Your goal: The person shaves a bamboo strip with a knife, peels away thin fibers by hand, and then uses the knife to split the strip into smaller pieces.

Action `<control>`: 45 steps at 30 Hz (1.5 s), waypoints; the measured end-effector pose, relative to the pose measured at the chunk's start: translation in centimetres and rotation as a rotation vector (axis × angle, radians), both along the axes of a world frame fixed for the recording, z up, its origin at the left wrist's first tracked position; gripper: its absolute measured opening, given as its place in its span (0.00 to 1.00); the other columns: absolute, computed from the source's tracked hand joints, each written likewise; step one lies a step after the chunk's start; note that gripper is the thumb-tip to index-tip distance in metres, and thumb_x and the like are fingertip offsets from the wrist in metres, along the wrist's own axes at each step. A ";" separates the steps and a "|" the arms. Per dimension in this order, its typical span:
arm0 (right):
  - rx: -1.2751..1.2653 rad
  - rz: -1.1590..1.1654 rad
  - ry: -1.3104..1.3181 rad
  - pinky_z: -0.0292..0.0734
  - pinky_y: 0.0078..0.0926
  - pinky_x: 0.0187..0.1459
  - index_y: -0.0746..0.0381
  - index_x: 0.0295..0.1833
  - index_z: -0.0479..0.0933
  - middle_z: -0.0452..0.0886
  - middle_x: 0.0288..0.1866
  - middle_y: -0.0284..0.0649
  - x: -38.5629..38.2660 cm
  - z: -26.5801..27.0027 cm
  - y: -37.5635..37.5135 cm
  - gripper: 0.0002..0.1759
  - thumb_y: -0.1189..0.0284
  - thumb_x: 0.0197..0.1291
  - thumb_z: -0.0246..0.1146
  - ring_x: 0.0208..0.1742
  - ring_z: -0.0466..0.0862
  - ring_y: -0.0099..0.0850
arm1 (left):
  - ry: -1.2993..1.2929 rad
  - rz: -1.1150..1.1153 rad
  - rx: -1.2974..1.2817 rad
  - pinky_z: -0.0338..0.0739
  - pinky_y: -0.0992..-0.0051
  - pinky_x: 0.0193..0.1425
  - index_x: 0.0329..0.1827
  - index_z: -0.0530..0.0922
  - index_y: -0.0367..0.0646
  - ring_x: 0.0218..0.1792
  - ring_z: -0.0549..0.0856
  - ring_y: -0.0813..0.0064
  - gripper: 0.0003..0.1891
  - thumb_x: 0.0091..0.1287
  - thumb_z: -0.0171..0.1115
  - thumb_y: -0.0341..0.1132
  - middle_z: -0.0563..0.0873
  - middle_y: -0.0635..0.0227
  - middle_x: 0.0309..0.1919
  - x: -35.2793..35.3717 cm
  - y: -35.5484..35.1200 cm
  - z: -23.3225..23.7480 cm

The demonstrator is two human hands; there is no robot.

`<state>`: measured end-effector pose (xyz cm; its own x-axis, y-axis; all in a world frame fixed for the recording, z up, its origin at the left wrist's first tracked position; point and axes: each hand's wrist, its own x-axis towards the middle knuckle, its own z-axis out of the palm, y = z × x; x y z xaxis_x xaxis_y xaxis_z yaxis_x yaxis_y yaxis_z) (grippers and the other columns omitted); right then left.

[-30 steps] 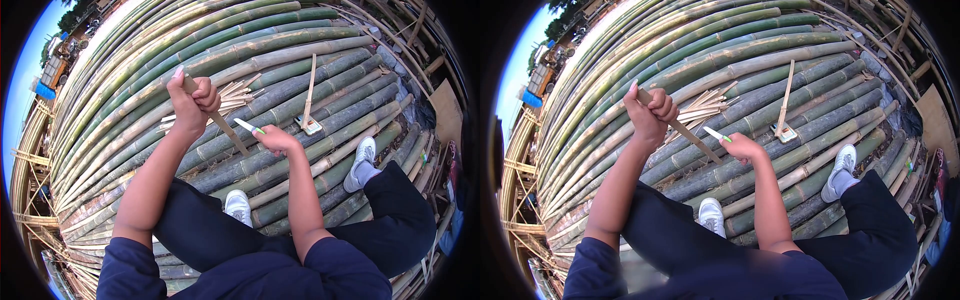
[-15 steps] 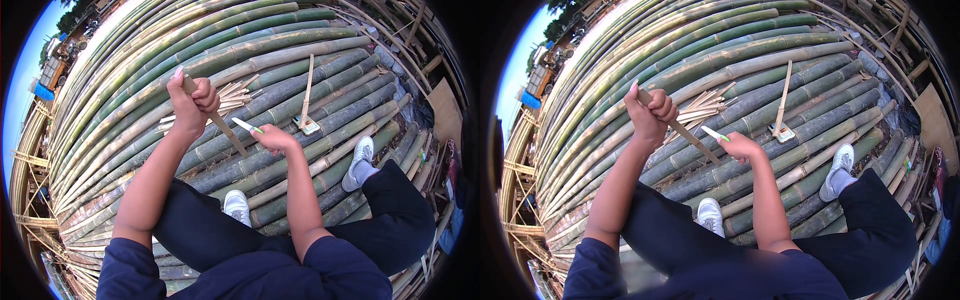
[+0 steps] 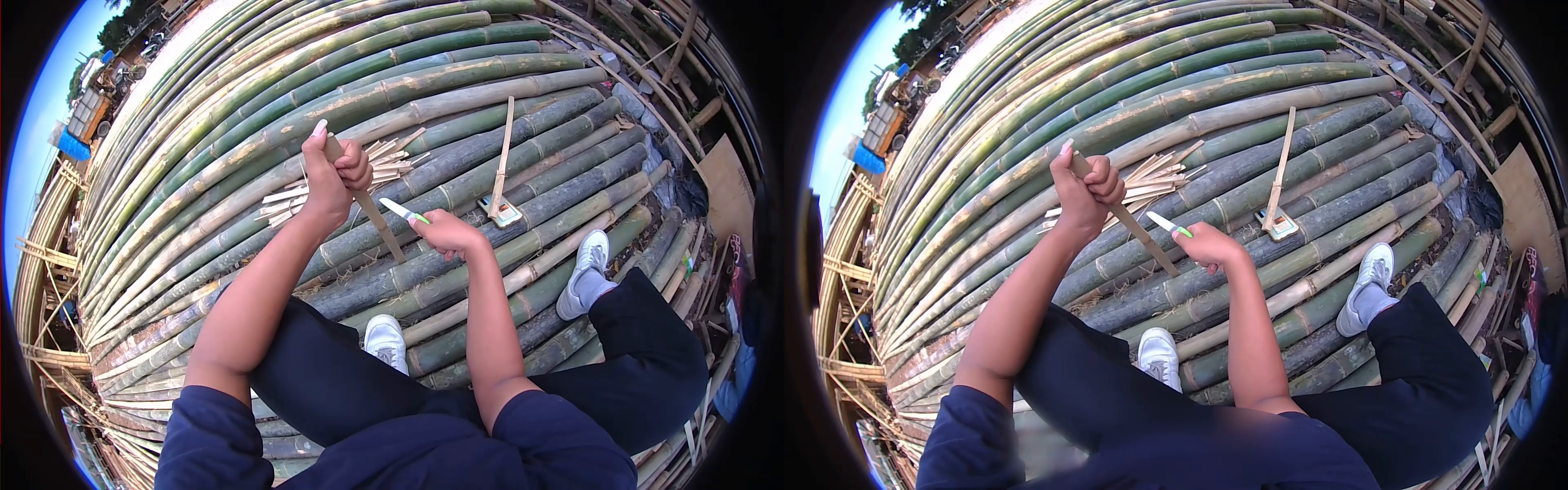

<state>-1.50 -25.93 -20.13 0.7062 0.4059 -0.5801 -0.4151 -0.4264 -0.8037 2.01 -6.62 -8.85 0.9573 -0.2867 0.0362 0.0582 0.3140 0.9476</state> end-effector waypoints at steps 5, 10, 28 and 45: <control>-0.001 -0.008 -0.003 0.65 0.27 0.19 0.63 0.41 0.71 0.64 0.19 0.28 0.0 -0.3 -0.2 0.21 0.54 0.71 0.51 0.16 0.64 0.22 | -0.002 0.001 0.003 0.46 0.75 0.20 0.14 0.51 0.53 0.13 0.50 0.80 0.31 0.65 0.35 0.67 0.52 0.78 0.10 0.2 -0.2 -0.3; 0.014 -0.029 0.021 0.61 0.23 0.16 0.59 0.41 0.69 0.62 0.18 0.24 0.1 -0.6 -0.2 0.19 0.53 0.71 0.53 0.13 0.59 0.17 | -0.006 -0.006 0.001 0.46 0.76 0.19 0.14 0.52 0.53 0.13 0.51 0.81 0.30 0.66 0.36 0.66 0.53 0.78 0.10 0.1 -0.6 -0.3; 0.694 -0.482 -0.124 0.67 0.23 0.24 0.59 0.49 0.61 0.66 0.26 0.32 0.3 1.9 0.6 0.08 0.65 0.77 0.44 0.20 0.64 0.19 | -0.218 0.071 0.304 0.54 0.81 0.26 0.26 0.68 0.44 0.21 0.60 0.86 0.31 0.71 0.45 0.66 0.64 0.79 0.19 -0.4 -1.3 -0.9; 0.704 -0.367 -0.395 0.73 0.23 0.28 0.64 0.49 0.69 0.70 0.24 0.32 -0.3 4.4 0.6 0.12 0.65 0.76 0.49 0.22 0.70 0.19 | -0.131 0.153 0.452 0.58 0.80 0.31 0.53 0.82 0.37 0.22 0.61 0.86 0.28 0.78 0.42 0.53 0.74 0.76 0.19 -1.6 -2.8 0.5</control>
